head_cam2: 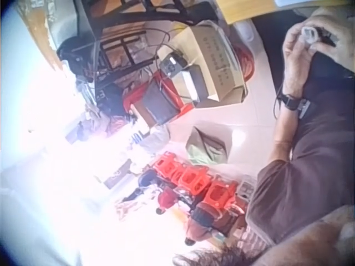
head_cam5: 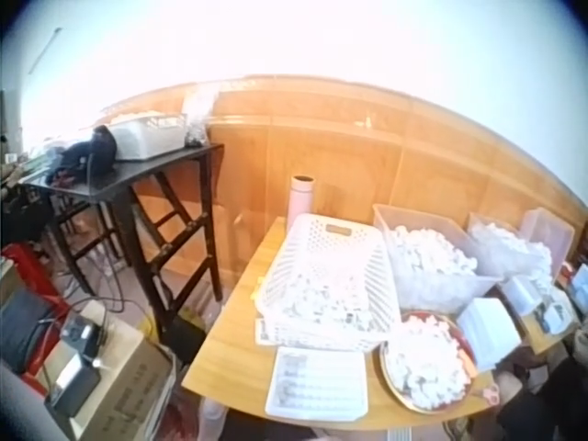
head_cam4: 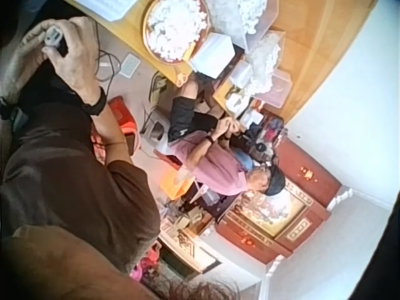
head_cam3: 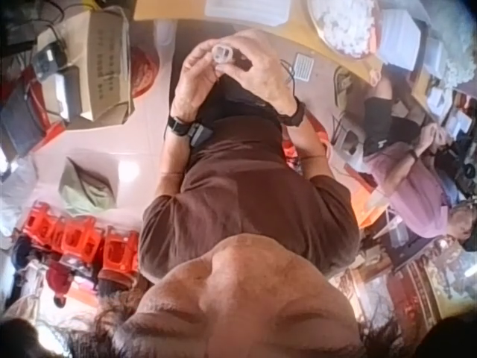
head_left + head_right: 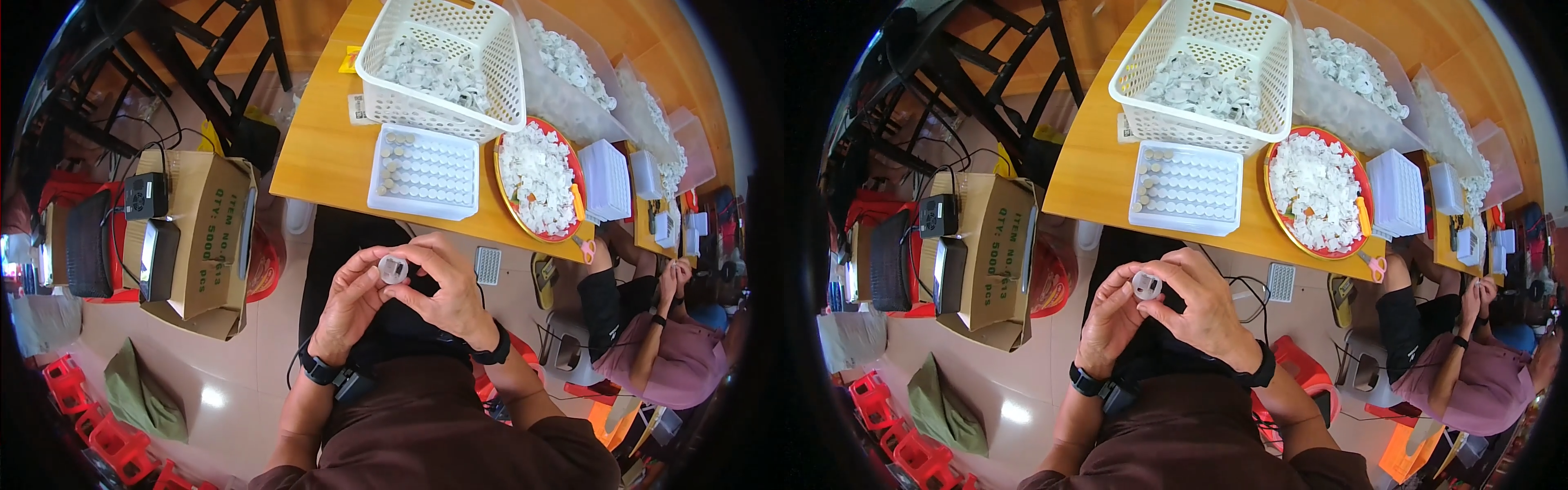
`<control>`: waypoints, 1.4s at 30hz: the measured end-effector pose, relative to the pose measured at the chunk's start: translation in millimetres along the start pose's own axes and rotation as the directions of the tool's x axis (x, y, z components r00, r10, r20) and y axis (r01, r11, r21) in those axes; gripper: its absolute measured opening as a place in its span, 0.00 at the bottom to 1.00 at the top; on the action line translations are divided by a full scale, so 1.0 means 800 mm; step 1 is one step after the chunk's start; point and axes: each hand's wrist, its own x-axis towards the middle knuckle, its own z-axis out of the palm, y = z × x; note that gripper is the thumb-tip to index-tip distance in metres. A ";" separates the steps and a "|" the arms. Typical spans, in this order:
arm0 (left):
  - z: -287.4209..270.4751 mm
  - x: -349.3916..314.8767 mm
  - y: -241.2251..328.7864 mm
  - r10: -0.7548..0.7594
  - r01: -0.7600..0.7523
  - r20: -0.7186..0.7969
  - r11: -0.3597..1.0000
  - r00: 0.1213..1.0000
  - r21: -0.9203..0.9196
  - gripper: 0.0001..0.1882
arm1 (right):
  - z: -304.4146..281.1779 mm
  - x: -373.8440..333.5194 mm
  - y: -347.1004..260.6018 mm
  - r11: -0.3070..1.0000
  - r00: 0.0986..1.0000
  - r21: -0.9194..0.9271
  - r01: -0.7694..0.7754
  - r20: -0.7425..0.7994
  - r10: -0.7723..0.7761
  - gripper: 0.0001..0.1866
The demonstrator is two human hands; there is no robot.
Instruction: Assembling small LED components into plastic housings and sorting them into bins.
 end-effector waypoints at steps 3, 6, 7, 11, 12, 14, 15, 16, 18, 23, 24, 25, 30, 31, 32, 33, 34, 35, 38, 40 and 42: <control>-0.004 0.000 0.001 -0.053 0.052 -0.014 0.999 0.999 -0.006 0.14 | -0.007 0.005 -0.004 0.999 0.997 0.042 -0.018 0.073 0.015 0.25; -0.006 0.000 0.001 -0.095 0.095 -0.010 0.995 0.995 -0.015 0.13 | -0.010 0.007 -0.008 0.988 0.975 0.120 -0.092 0.212 0.065 0.24; -0.004 0.001 0.002 -0.098 0.098 -0.009 0.995 0.995 -0.016 0.13 | -0.011 0.006 -0.008 0.988 0.975 0.119 -0.094 0.210 0.068 0.24; -0.006 0.002 -0.001 -0.119 0.119 -0.005 0.993 0.993 0.017 0.11 | -0.009 0.001 -0.007 0.996 0.967 0.030 -0.082 0.243 0.073 0.25; -0.009 0.002 -0.004 -0.111 0.111 -0.002 0.993 0.994 0.028 0.11 | -0.008 0.000 -0.007 0.997 0.969 -0.009 -0.071 0.238 0.071 0.25; -0.009 -0.001 -0.005 -0.098 0.098 -0.022 0.995 0.995 0.018 0.12 | -0.005 0.000 -0.007 0.998 0.980 -0.030 -0.049 0.190 0.053 0.24; -0.007 -0.001 -0.005 -0.085 0.085 -0.045 0.996 0.995 0.007 0.12 | -0.004 0.000 -0.006 0.998 0.989 -0.050 -0.027 0.144 0.034 0.24; -0.003 0.000 -0.004 -0.085 0.086 -0.044 0.996 0.995 0.006 0.12 | -0.002 -0.001 -0.004 0.998 0.989 -0.052 -0.028 0.144 0.035 0.24; 0.007 0.001 -0.001 -0.054 0.056 -0.053 0.998 0.997 0.033 0.14 | 0.002 -0.005 0.001 0.996 1.000 -0.085 -0.023 -0.002 0.023 0.22; -0.001 -0.001 -0.001 -0.066 0.066 0.012 0.997 0.998 -0.050 0.17 | 0.010 -0.004 -0.004 0.969 0.996 -0.238 0.065 -0.050 -0.079 0.22; -0.003 -0.002 -0.002 -0.048 0.049 0.014 0.995 0.999 -0.087 0.17 | 0.012 -0.004 -0.006 0.967 0.995 -0.246 0.068 -0.058 -0.085 0.22; -0.006 -0.003 -0.003 -0.046 0.047 0.013 0.995 0.999 -0.087 0.17 | 0.013 -0.003 -0.008 0.967 0.995 -0.245 0.070 -0.057 -0.086 0.22; -0.010 -0.004 0.000 -0.037 0.033 -0.030 0.991 0.999 -0.133 0.17 | 0.004 0.013 -0.008 0.985 0.993 -0.149 0.092 -0.062 -0.102 0.20; -0.011 -0.004 0.001 -0.036 0.032 -0.025 0.991 0.999 -0.133 0.17 | -0.002 0.019 -0.006 0.984 0.994 -0.166 0.063 -0.081 -0.077 0.15; -0.013 -0.005 0.002 -0.058 0.057 -0.003 0.988 0.998 -0.140 0.17 | -0.007 0.030 0.000 0.983 0.993 -0.170 0.066 -0.083 -0.081 0.15; -0.015 -0.005 0.002 -0.077 0.079 0.018 0.987 0.997 -0.143 0.18 | -0.011 0.045 0.011 0.958 0.983 -0.267 0.101 -0.124 -0.139 0.14; -0.016 -0.005 0.001 -0.075 0.078 0.025 0.987 0.997 -0.142 0.18 | -0.015 0.060 0.018 0.922 0.967 -0.366 0.128 -0.160 -0.198 0.13; -0.016 -0.006 -0.001 -0.081 0.082 0.012 0.987 0.997 -0.137 0.19 | -0.018 0.075 0.021 0.920 0.966 -0.370 0.131 -0.162 -0.203 0.13; -0.015 -0.005 -0.002 -0.088 0.089 0.010 0.988 0.996 -0.130 0.20 | -0.020 0.113 0.026 0.857 0.963 -0.497 0.138 -0.134 -0.232 0.17; -0.014 -0.006 -0.001 -0.088 0.090 0.017 0.988 0.996 -0.129 0.20 | -0.017 0.124 0.031 0.810 0.958 -0.549 0.205 -0.055 -0.280 0.21; -0.013 -0.008 0.001 -0.078 0.079 0.010 0.989 0.997 -0.123 0.19 | -0.015 0.128 0.032 0.802 0.965 -0.559 0.213 -0.007 -0.261 0.21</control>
